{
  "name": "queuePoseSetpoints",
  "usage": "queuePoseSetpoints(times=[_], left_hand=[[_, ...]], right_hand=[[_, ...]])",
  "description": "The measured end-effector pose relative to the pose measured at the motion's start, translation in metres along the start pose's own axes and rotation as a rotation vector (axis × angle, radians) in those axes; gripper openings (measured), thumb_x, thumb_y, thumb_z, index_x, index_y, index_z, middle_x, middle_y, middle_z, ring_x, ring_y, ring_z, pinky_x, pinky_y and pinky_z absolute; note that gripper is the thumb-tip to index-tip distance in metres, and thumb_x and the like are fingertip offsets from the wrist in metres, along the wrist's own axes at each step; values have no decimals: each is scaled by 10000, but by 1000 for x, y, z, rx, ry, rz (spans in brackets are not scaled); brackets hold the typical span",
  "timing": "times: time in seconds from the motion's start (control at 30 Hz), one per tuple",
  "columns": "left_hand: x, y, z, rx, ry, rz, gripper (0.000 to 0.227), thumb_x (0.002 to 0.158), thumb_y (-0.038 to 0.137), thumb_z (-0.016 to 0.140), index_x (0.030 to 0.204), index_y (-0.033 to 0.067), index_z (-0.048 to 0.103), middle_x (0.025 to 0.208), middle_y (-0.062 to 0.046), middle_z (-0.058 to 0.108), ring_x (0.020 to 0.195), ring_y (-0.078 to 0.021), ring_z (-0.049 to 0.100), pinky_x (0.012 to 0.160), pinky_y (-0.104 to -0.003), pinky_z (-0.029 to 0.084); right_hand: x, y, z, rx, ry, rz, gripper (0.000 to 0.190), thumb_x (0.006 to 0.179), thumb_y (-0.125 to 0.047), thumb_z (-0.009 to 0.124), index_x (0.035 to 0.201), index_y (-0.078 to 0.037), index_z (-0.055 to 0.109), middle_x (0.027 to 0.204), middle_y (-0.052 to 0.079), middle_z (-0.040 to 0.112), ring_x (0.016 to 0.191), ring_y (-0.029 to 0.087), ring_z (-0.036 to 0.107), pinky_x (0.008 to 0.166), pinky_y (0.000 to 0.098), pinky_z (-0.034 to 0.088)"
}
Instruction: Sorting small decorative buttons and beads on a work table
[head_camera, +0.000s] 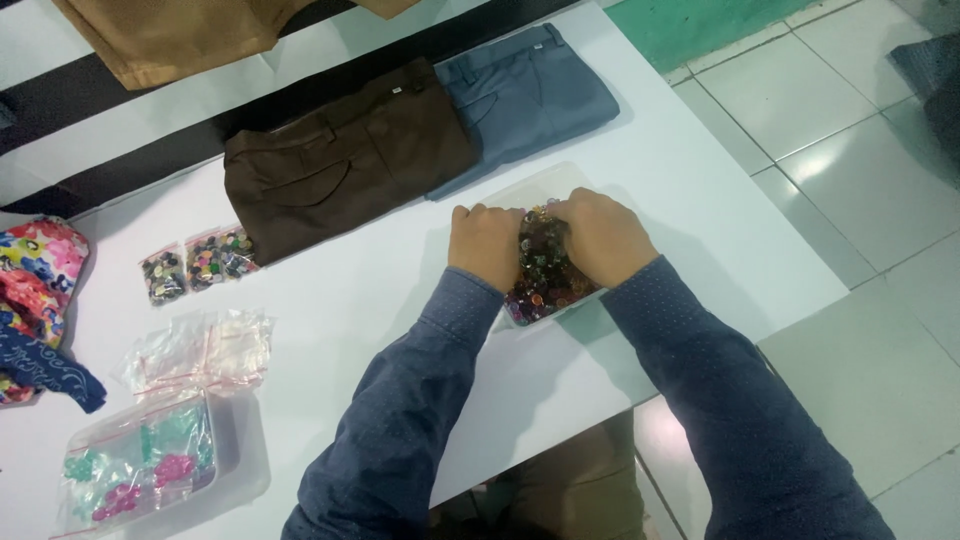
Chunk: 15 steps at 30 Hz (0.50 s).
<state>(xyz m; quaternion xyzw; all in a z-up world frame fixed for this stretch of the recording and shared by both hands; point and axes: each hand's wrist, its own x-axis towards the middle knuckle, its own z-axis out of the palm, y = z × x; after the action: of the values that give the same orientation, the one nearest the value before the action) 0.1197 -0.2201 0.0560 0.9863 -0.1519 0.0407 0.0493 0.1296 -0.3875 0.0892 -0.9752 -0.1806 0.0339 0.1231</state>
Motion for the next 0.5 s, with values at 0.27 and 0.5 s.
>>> queuePoseSetpoints(times=[0.27, 0.5], left_hand=[[-11, -15, 3, -222, 122, 10, 235, 924, 77, 635, 1126, 94, 755, 866, -92, 738, 906, -272, 684, 937, -388, 445], [-21, -19, -10, -448, 199, 13, 199, 958, 87, 616, 1101, 95, 752, 860, -83, 732, 921, -279, 693, 934, -395, 481]], right_hand=[[6, -19, 20, -8, -72, 3, 274, 891, -12, 628, 1146, -54, 721, 957, 113, 696, 887, 316, 732, 754, 437, 629], [12, 1, 14, 132, -35, -41, 304, 934, 3, 600, 1164, -106, 765, 976, 179, 686, 941, 375, 727, 814, 458, 623]])
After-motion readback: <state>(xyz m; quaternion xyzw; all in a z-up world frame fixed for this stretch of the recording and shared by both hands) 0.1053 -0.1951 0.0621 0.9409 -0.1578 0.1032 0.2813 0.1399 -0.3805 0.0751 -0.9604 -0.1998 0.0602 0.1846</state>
